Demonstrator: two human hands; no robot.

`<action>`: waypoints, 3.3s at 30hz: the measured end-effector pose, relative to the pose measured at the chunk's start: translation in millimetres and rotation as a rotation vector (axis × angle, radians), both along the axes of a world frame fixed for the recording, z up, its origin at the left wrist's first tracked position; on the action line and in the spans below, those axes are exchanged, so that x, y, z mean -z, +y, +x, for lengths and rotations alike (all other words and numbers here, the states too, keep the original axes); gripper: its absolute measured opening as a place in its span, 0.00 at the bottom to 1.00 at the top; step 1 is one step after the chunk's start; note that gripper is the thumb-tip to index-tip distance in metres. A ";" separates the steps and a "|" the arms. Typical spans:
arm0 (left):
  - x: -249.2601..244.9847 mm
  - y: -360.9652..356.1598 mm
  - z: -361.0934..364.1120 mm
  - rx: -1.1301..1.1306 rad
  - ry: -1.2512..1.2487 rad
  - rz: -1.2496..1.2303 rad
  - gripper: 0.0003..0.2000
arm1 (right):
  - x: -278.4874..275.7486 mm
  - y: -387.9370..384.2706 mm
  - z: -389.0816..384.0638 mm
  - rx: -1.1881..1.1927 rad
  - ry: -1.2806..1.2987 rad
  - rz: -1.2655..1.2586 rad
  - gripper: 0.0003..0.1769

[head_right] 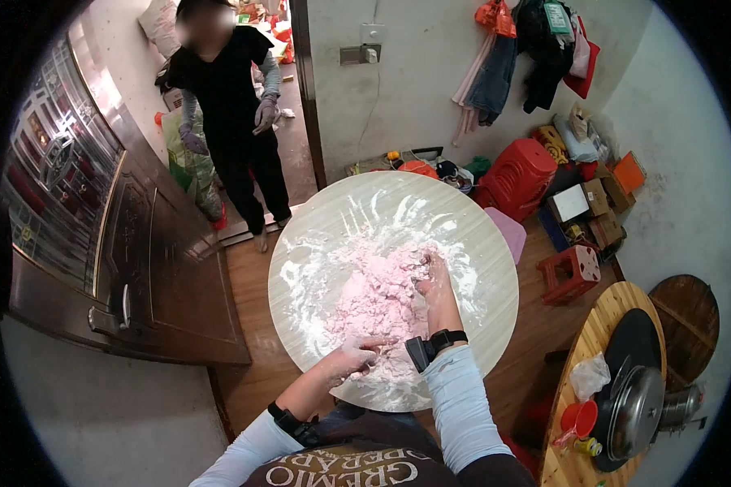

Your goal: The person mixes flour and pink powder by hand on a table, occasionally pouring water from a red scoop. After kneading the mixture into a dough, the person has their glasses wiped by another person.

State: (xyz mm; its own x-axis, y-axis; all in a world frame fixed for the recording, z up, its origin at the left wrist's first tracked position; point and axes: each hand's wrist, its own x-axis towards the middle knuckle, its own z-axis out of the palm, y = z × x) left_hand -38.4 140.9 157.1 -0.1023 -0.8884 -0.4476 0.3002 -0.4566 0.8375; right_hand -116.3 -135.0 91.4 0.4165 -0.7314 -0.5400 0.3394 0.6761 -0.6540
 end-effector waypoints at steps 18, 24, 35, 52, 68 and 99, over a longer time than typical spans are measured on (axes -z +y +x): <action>159.5 -13.6 15.8 -0.527 0.086 0.284 0.15 | 192.4 -10.4 -10.4 -0.011 0.043 0.105 0.15; 152.5 -16.6 44.4 -0.791 0.180 0.293 0.16 | 131.8 19.8 40.2 -0.033 0.007 0.183 0.18; 191.2 -4.9 39.6 -0.847 0.295 0.399 0.16 | 131.5 31.1 41.6 -0.006 0.123 0.117 0.14; 203.5 -22.7 68.4 -1.044 0.424 0.359 0.08 | -26.7 117.8 -22.7 -0.259 0.285 -0.111 0.26; 167.5 -18.0 63.9 -1.136 0.407 0.438 0.08 | -37.3 123.4 -44.9 -0.137 0.195 -0.312 0.32; -30.2 41.9 8.6 -0.444 -0.238 -0.261 0.14 | 42.0 10.0 -12.0 -0.038 -0.045 -0.211 0.24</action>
